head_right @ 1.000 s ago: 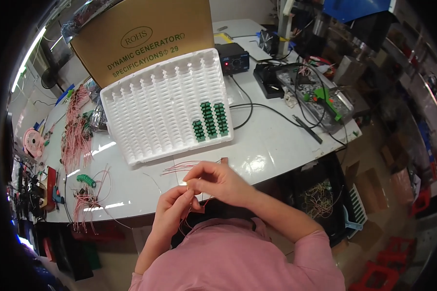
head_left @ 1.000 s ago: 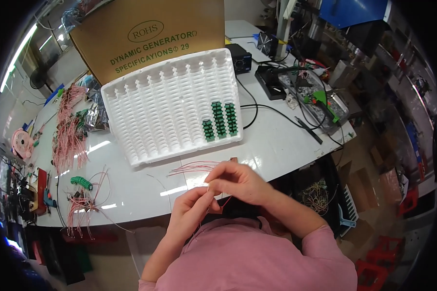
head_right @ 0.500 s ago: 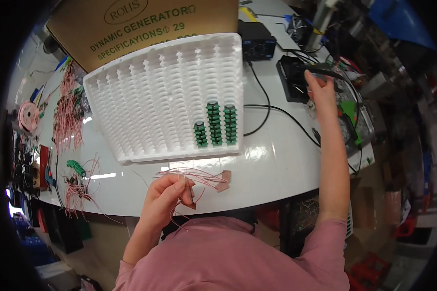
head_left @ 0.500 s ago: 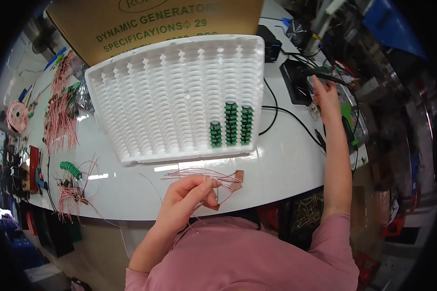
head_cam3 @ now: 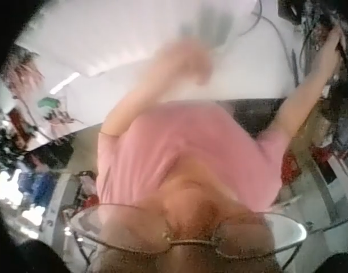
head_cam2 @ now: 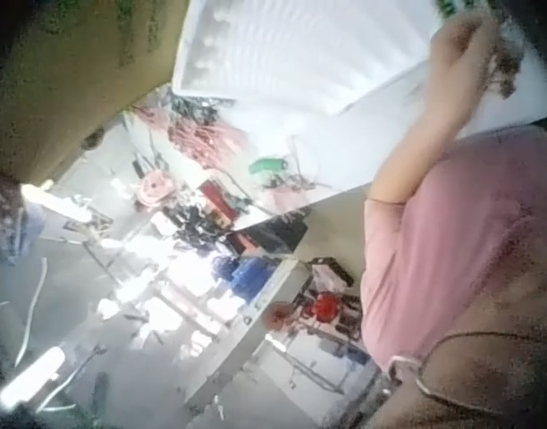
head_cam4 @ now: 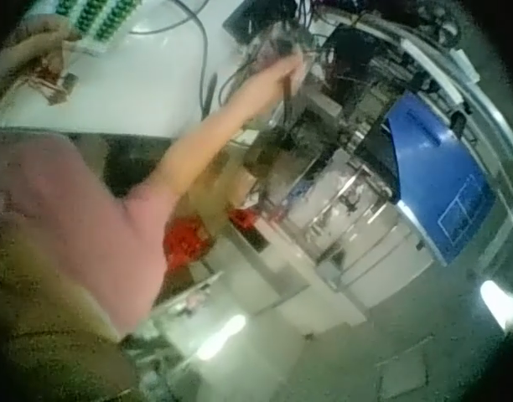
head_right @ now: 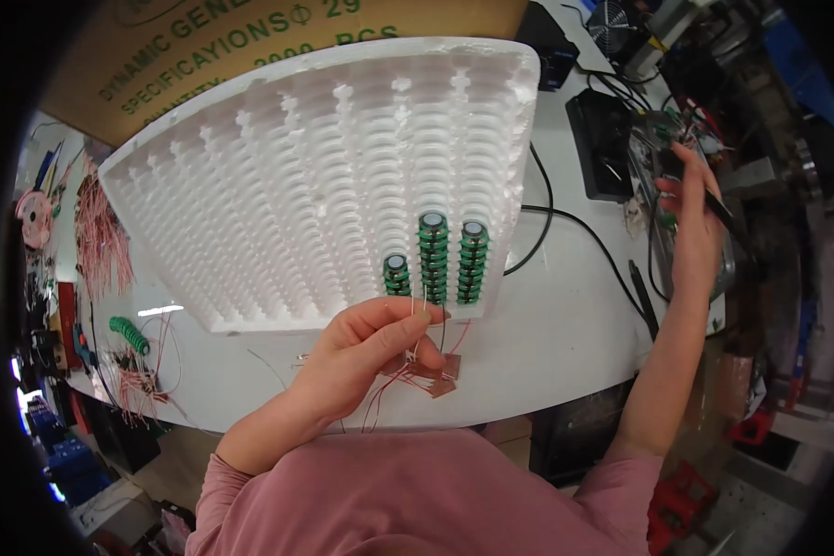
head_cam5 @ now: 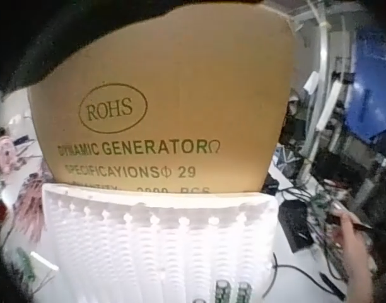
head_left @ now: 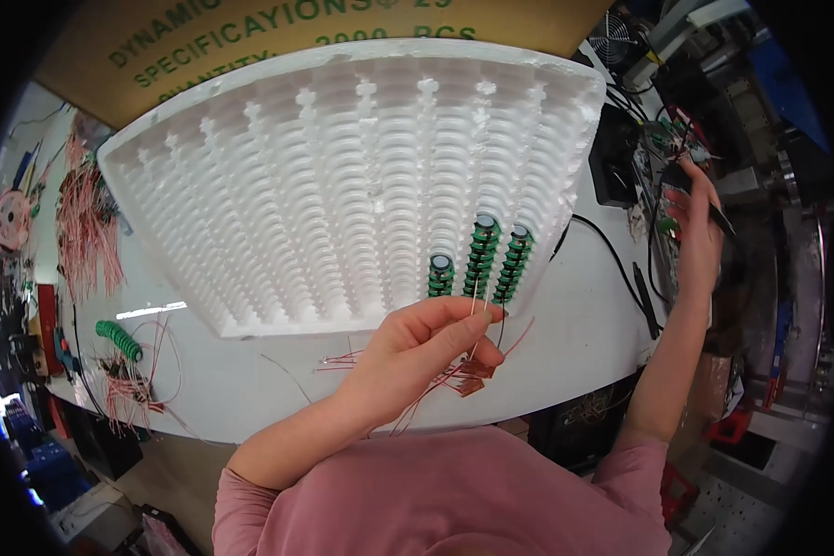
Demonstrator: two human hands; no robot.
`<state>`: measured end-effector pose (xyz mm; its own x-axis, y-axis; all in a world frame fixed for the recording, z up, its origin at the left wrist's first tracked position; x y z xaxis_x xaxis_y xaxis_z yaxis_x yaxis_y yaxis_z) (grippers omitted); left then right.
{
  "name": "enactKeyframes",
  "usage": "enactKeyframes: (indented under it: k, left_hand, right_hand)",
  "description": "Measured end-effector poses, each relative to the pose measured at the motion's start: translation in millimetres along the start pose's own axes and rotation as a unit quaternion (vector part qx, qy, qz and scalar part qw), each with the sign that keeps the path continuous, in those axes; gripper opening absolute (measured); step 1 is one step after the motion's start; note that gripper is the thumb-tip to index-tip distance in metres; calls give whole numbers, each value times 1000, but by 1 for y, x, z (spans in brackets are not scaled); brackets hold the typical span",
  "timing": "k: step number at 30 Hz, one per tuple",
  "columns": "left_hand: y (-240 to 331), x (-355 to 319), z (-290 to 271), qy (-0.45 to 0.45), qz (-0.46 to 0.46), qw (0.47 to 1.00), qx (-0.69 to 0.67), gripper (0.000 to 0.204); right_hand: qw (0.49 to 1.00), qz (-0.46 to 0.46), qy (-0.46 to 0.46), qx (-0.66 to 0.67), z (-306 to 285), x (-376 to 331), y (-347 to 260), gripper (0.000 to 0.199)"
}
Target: The person opens and looks inside a thermos, then picks up circuit boards with wires and solders the wire ends to small electronic components in a tray using a soldering iron.
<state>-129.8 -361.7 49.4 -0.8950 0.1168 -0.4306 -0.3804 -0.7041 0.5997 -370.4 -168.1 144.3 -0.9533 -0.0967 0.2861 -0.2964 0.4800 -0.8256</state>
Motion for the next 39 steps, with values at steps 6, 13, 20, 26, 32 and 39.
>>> enactKeyframes:
  k: [6,13,20,26,32,39]
  left_hand:
    - [-7,16,2,6,-37,999,21,27]
    - [19,-28,-2,106,128,973,160,22]
    - [75,-123,65,286,455,482,691,23]
    - [20,-67,6,215,148,903,342,17]
    - [15,-8,19,107,79,977,164,29]
    - [15,11,10,83,11,992,97,32]
  right_hand:
    - [933,-41,-7,357,-55,-42,13,38]
    - [878,-106,-78,461,-56,-84,-17,29]
    - [867,-107,-106,474,-54,-104,-30,32]
    - [849,-72,-141,504,-40,-104,-38,29]
    - [853,-127,-174,475,-28,-97,-70,31]
    - [818,-133,-217,515,10,-92,-87,26]
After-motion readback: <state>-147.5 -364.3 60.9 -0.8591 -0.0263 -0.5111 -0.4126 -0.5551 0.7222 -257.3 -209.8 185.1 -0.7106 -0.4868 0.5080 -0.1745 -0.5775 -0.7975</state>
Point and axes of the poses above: each hand's wrist, its own x-axis towards the middle knuckle, its own z-axis out of the palm, y = z × x, the point moved 10 cm from there along x, towards the middle knuckle, and after that the axes turned 4 degrees about -z, right-handed, at the moved point
